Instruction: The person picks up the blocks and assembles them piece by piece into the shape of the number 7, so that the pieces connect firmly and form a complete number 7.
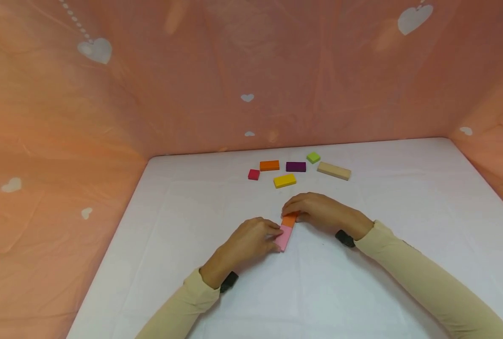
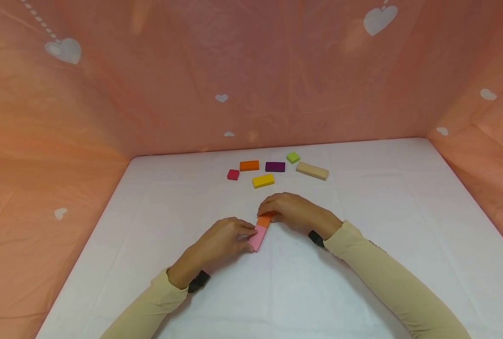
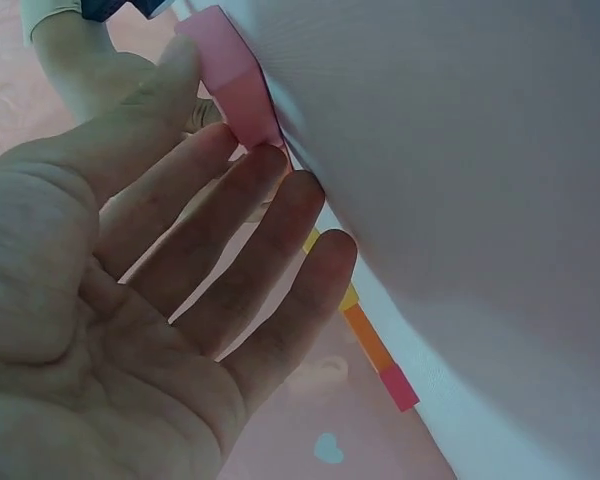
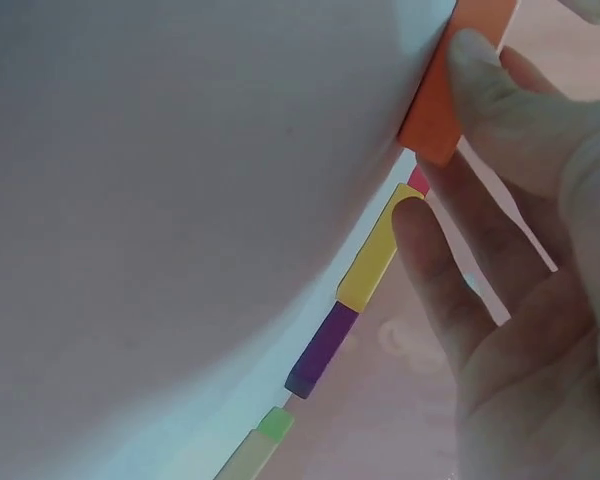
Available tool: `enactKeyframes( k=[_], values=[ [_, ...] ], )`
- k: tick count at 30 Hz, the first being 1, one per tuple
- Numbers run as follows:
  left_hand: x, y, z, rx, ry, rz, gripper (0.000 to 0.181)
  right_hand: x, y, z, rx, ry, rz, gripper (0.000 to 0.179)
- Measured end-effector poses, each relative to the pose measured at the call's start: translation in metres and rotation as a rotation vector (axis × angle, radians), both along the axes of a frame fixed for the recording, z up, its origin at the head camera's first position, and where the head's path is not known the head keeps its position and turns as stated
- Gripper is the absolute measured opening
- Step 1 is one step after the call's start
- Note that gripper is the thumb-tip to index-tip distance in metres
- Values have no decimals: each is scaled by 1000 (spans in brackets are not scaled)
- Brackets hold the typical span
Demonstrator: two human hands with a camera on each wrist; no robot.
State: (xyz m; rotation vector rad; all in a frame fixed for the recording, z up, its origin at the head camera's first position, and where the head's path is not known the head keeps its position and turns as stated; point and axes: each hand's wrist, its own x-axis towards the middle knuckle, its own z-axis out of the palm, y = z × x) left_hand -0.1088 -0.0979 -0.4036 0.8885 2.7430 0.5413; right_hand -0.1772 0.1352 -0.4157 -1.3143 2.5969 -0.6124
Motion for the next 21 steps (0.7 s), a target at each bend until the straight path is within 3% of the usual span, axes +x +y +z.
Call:
enactKeyframes(
  k=[10, 16, 21],
  values=[
    [1, -1, -1, -10, 30, -12, 44, -2, -3, 0, -14, 14, 27, 31],
    [-2, 0, 4, 26, 37, -9, 46, -2, 4, 2, -20, -12, -24, 39],
    [-4, 5, 5, -54, 67, 15, 47, -1, 10, 5, -46, 0, -30, 40]
  ],
)
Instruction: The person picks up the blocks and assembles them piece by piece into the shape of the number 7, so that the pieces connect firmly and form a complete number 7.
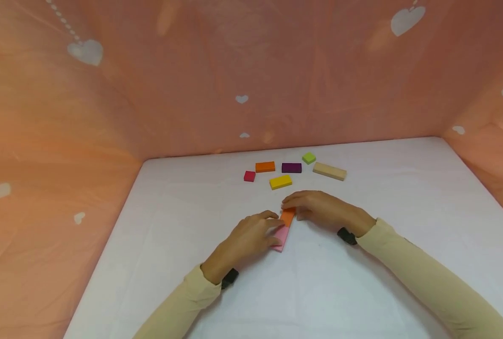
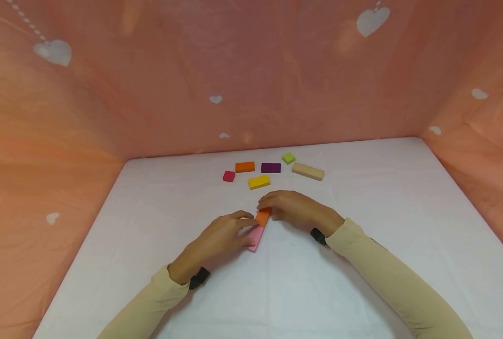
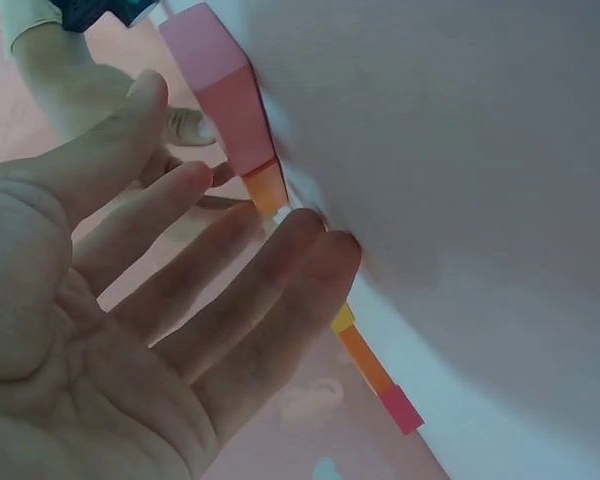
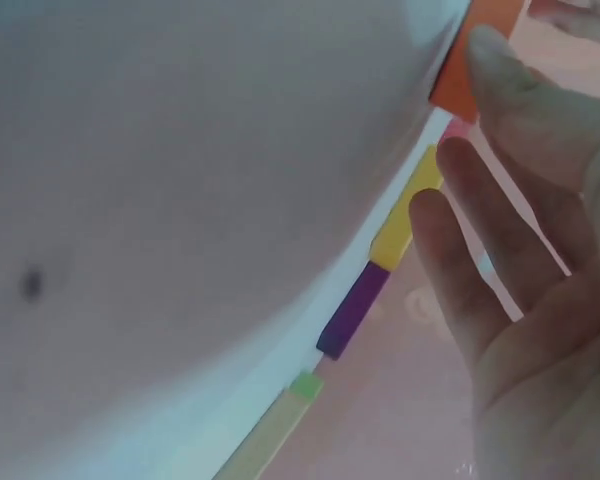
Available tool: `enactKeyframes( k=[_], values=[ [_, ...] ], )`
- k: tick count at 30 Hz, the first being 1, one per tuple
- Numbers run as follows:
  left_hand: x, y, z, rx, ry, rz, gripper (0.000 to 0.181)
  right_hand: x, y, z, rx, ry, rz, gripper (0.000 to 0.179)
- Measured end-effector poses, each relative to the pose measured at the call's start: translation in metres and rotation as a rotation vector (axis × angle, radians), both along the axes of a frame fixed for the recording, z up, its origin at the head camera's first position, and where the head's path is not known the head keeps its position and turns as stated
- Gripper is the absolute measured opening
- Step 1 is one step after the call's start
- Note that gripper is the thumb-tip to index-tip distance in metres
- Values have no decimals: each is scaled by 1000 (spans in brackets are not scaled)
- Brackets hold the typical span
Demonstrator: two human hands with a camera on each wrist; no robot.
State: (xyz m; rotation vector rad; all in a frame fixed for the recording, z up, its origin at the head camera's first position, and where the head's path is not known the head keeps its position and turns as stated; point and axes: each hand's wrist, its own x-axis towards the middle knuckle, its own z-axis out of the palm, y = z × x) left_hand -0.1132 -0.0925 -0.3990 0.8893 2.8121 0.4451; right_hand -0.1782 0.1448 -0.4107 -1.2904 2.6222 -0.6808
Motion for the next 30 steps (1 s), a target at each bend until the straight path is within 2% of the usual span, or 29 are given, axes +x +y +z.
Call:
enactKeyframes(
  k=[6, 16, 25, 30],
  values=[
    [0, 4, -1, -91, 41, -36, 46, -4, 13, 4, 4, 41, -46, 41],
    [2, 6, -4, -88, 47, -33, 44, -28, 32, 6, 26, 104, -138, 38],
    [8, 3, -5, -96, 41, -20, 46, -50, 37, 4, 28, 78, -236, 34],
    [8, 3, -6, -89, 42, -22, 45, -60, 28, 4, 28, 73, -231, 35]
  ],
)
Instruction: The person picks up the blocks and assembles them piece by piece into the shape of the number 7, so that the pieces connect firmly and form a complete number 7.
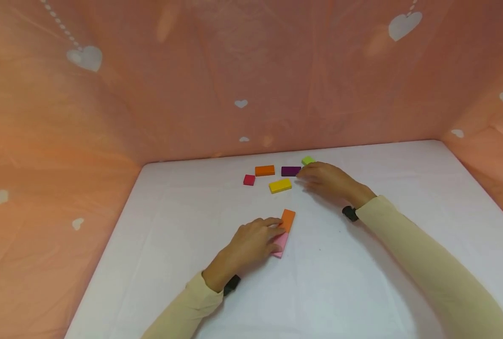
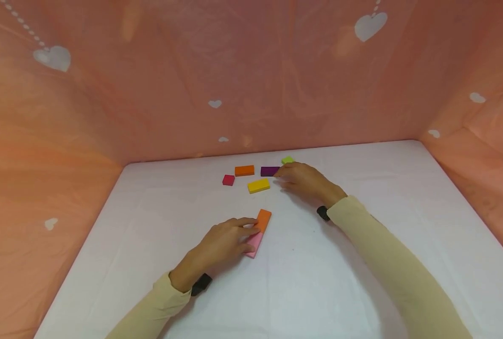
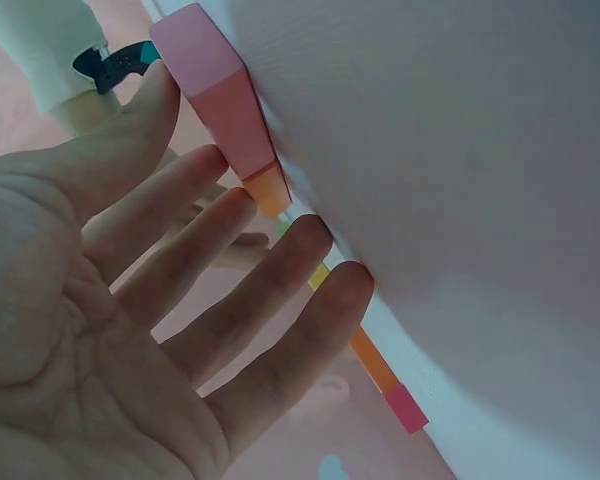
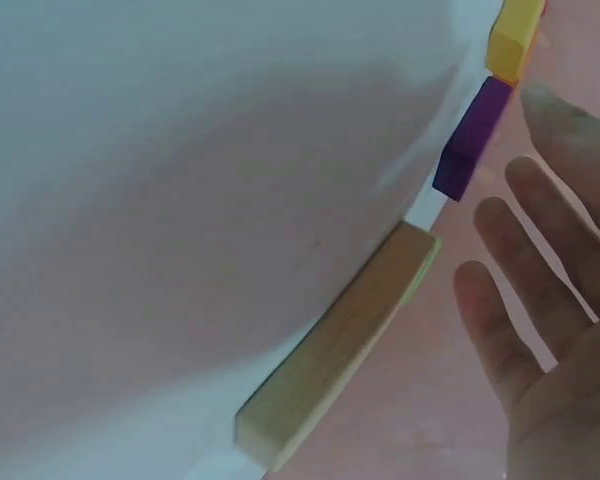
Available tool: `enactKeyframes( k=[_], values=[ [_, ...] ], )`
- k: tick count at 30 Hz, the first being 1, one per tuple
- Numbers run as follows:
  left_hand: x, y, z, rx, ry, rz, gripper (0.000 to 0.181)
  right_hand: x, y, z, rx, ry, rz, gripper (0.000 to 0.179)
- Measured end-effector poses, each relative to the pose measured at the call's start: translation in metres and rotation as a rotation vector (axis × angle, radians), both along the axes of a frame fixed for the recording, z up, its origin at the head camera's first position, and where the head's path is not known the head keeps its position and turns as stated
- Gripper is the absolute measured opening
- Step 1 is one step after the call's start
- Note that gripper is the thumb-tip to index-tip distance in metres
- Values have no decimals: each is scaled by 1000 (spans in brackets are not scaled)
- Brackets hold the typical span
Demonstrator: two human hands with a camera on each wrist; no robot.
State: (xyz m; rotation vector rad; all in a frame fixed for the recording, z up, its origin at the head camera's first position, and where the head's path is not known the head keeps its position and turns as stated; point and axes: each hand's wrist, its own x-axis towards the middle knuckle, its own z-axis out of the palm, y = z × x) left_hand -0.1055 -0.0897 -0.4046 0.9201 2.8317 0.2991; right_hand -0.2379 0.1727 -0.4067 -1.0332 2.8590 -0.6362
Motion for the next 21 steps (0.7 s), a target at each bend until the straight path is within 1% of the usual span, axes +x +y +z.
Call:
enactKeyframes(
  k=[4, 6, 10, 14, 21],
  values=[
    [0, -1, 0, -2, -7, 3, 45, -7, -13, 0, 0, 5, 14, 35],
    [0, -1, 0, -4, -13, 8, 46, -9, -21, -1, -6, -16, 14, 34],
    [1, -1, -1, -7, -10, 11, 45, -12, -36, -3, 17, -47, 31, 34],
    [1, 0, -2, -6, 3, 6, 45, -15, -47, -6, 32, -35, 71, 36],
    [-1, 0, -2, -3, 0, 10, 46, -20, -52, -9, 31, -9, 79, 37]
  ],
)
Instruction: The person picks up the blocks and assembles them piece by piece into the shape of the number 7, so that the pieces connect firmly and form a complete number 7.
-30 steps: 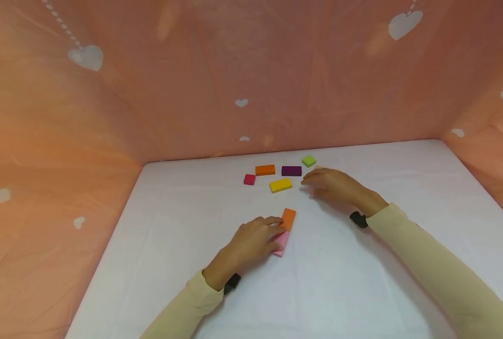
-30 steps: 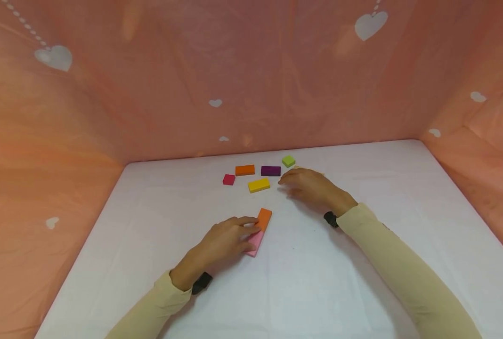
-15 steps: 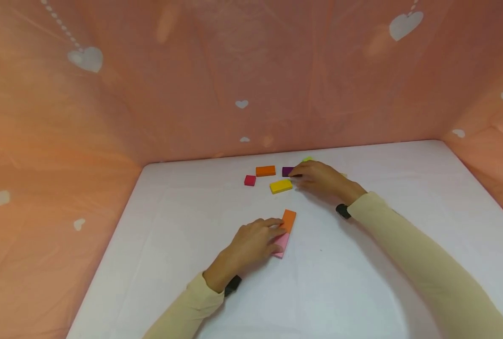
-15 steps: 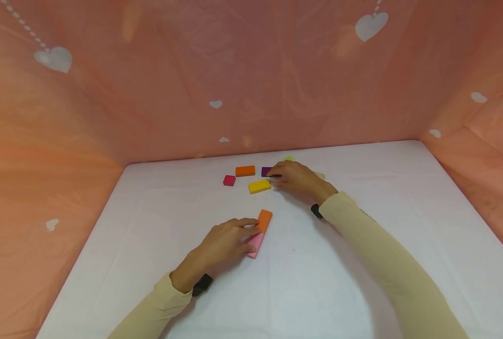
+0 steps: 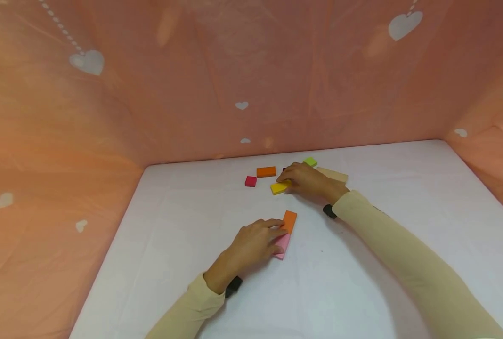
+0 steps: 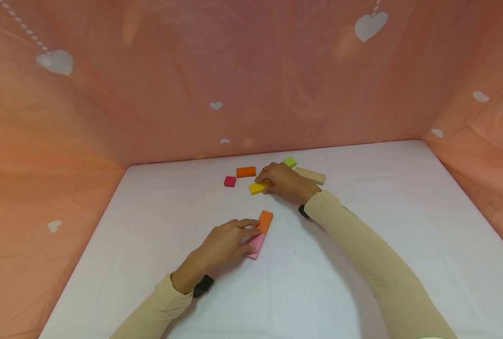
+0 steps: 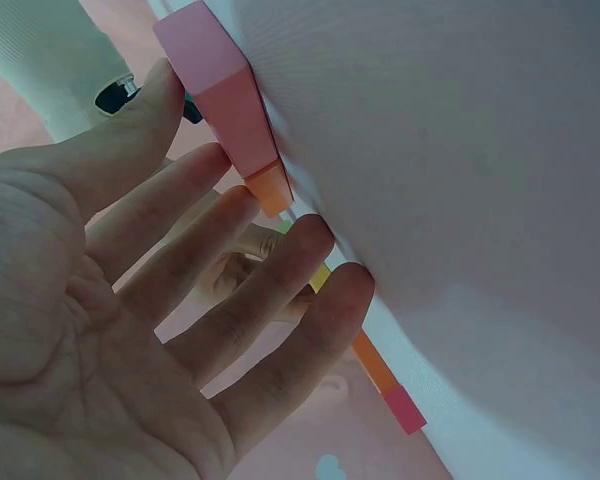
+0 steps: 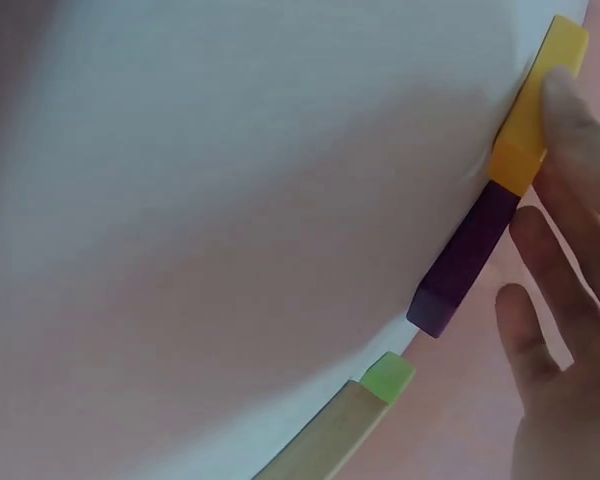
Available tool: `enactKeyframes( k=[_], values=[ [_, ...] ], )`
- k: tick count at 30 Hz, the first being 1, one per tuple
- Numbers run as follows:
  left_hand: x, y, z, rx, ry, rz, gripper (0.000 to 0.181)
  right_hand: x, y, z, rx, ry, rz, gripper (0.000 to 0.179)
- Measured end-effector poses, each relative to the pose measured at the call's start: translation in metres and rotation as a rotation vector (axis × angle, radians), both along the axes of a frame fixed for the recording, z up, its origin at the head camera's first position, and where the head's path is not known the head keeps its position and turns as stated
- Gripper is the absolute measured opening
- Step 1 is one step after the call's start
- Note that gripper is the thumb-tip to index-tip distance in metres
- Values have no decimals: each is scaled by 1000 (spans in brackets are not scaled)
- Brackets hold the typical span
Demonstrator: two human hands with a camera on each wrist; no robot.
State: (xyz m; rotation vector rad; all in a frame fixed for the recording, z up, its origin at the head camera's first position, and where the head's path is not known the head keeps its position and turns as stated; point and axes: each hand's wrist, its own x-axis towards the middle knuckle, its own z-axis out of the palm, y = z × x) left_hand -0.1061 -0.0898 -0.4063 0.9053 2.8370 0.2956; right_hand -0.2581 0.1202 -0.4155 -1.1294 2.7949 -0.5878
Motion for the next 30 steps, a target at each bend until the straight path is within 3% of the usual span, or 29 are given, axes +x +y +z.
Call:
enactKeyframes(
  k=[4, 12, 30],
  values=[
    [0, 0, 0, 1, 11, -7, 46, -2, 0, -1, 10, -12, 2, 39],
    [-1, -1, 2, 7, 0, -3, 46, 2, -3, 1, 45, -180, -34, 42],
    [-1, -1, 1, 4, -42, 25, 48, 3, -4, 2, 31, -165, -56, 40]
  ],
)
